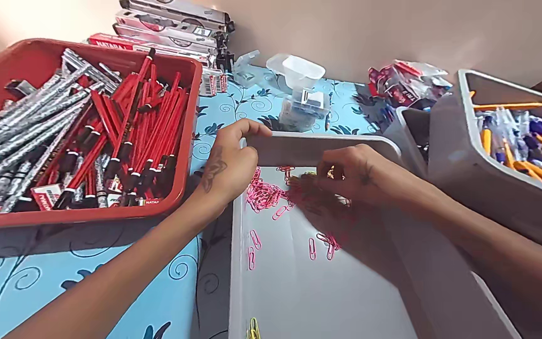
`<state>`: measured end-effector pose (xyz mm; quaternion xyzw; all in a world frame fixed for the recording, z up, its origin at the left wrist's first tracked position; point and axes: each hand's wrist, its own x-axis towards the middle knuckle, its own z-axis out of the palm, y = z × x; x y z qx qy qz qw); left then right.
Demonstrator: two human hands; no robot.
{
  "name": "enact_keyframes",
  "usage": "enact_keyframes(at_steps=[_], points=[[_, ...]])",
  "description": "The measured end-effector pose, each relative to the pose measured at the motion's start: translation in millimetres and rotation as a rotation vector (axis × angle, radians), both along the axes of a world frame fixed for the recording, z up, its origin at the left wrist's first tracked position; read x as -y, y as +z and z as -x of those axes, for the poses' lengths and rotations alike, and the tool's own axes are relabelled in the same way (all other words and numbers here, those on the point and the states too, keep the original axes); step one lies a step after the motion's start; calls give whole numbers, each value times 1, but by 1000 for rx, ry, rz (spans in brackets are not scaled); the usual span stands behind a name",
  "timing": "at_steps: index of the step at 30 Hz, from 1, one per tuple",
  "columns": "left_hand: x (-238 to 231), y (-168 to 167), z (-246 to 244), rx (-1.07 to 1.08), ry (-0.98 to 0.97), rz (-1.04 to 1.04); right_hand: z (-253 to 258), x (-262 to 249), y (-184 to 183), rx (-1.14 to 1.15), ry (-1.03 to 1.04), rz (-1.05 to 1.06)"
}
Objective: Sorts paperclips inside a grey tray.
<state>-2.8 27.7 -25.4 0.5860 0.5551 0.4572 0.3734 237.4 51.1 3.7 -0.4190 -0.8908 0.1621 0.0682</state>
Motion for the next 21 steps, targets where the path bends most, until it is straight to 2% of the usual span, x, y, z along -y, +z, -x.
enact_keyframes(at_steps=[5,11,18,21], points=[[-1,-1,0,5,-6,-11,6,-7,-3,-24,78,-83],[-2,-2,1,-4,-5,-19,7,-10,-9,3,149,-81],[-2,-2,1,-20,-7,-16,4,-2,-7,222,75,-364],[-2,-2,0,-18,1,-16,11,-3,-9,135,142,-353]])
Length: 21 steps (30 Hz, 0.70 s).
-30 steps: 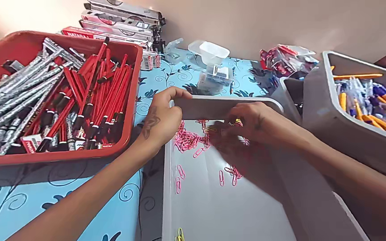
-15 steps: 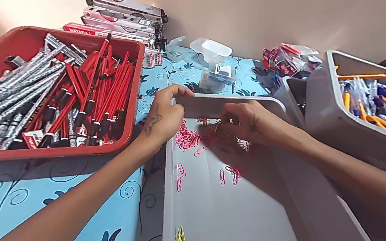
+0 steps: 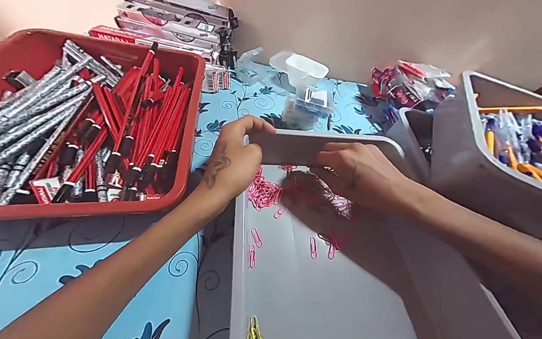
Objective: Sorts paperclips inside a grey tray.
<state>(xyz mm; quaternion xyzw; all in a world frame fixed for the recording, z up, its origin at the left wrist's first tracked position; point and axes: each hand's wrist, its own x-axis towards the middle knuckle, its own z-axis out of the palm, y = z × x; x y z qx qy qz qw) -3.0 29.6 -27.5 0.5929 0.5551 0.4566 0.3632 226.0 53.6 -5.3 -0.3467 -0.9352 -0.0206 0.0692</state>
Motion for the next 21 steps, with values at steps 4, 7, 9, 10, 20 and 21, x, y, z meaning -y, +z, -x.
enact_keyframes(at_steps=[4,7,9,10,20,21], points=[[0,1,0,10,-10,-11,10,-10,-5,-71,18,232],[0,-1,0,16,-4,-21,15,-15,-4,-104,17,359],[0,1,1,22,-16,1,19,-11,0,-86,-67,450],[0,1,0,21,-19,2,21,-9,1,-80,-104,474],[1,1,1,3,-14,5,17,-8,9,-473,-165,820],[1,1,1,2,-12,4,18,-9,10,-528,-223,922]])
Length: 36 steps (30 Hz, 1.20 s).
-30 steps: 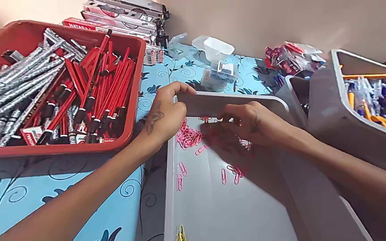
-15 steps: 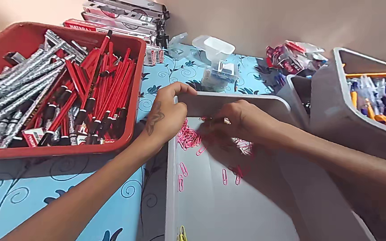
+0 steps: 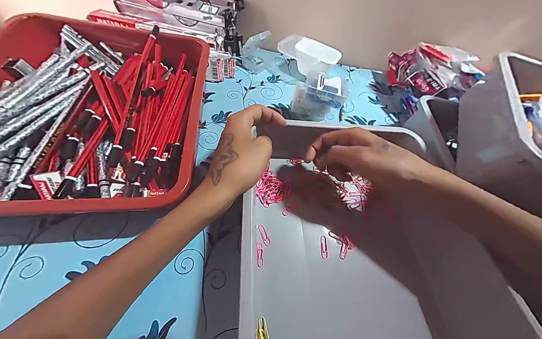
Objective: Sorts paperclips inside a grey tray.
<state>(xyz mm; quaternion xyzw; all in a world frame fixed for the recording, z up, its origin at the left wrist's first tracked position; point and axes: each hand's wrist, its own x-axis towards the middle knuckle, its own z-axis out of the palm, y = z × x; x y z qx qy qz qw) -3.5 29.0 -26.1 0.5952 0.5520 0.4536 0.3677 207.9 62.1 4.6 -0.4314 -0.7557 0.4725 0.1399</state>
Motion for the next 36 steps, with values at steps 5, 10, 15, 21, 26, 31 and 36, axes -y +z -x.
enact_keyframes(at_steps=[5,10,15,21,26,31,36], points=[[0,0,0,-16,-4,-11,4,1,2,-26,-44,145],[0,-1,1,-27,-4,-13,-7,-5,-11,245,249,-566],[-1,-2,1,-39,-8,-21,-10,-5,-19,233,330,-638],[0,-1,1,-28,-5,-14,-5,-1,-12,324,276,-483],[-1,-1,0,-36,-3,-5,-7,-1,-10,331,277,-397],[2,-1,1,-366,44,-353,-11,-2,-10,281,287,-442],[3,-1,2,-502,-245,-689,-7,-9,-6,59,226,-219]])
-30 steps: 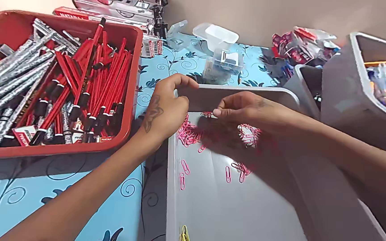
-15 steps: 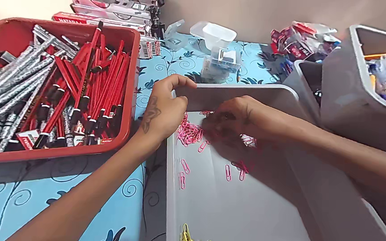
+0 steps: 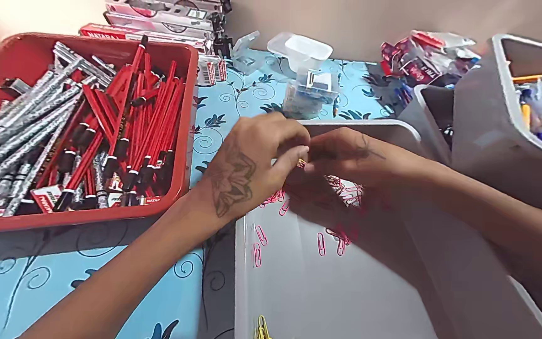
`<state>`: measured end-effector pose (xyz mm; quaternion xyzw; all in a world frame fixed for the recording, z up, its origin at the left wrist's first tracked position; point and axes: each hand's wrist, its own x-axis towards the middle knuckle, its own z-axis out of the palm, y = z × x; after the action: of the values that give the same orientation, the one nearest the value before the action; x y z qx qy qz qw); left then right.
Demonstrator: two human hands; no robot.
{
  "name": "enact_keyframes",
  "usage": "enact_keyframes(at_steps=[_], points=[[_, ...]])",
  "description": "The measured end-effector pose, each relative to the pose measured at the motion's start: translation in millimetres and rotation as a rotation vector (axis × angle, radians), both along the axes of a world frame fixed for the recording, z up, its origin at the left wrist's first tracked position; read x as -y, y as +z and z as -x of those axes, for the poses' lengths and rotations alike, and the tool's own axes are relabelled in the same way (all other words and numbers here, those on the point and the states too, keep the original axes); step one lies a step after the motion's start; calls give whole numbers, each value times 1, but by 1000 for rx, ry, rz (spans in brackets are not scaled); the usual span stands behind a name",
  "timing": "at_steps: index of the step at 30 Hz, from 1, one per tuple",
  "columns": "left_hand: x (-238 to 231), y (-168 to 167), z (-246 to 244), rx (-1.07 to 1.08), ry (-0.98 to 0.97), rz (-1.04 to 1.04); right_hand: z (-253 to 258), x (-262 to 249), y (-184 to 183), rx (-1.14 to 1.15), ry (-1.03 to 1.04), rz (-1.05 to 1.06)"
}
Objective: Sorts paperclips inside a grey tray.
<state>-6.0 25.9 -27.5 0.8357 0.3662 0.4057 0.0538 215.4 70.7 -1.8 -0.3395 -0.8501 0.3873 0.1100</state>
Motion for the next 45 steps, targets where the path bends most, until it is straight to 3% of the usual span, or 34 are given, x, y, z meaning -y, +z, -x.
enact_keyframes(at_steps=[3,8,19,29,38,42,45], points=[[0,-1,2,-41,-98,173,1,2,4,-78,-53,170],[3,2,1,8,-56,237,1,6,8,-114,-54,340],[5,3,-2,113,47,322,1,3,4,-148,11,233],[6,5,-1,-15,71,323,-1,0,5,-112,9,167],[7,7,-1,-9,80,339,-1,-2,-1,-289,98,160],[6,7,-1,19,82,353,0,-2,0,-293,56,159],[7,7,-2,35,108,353,-2,-2,6,-172,-35,205]])
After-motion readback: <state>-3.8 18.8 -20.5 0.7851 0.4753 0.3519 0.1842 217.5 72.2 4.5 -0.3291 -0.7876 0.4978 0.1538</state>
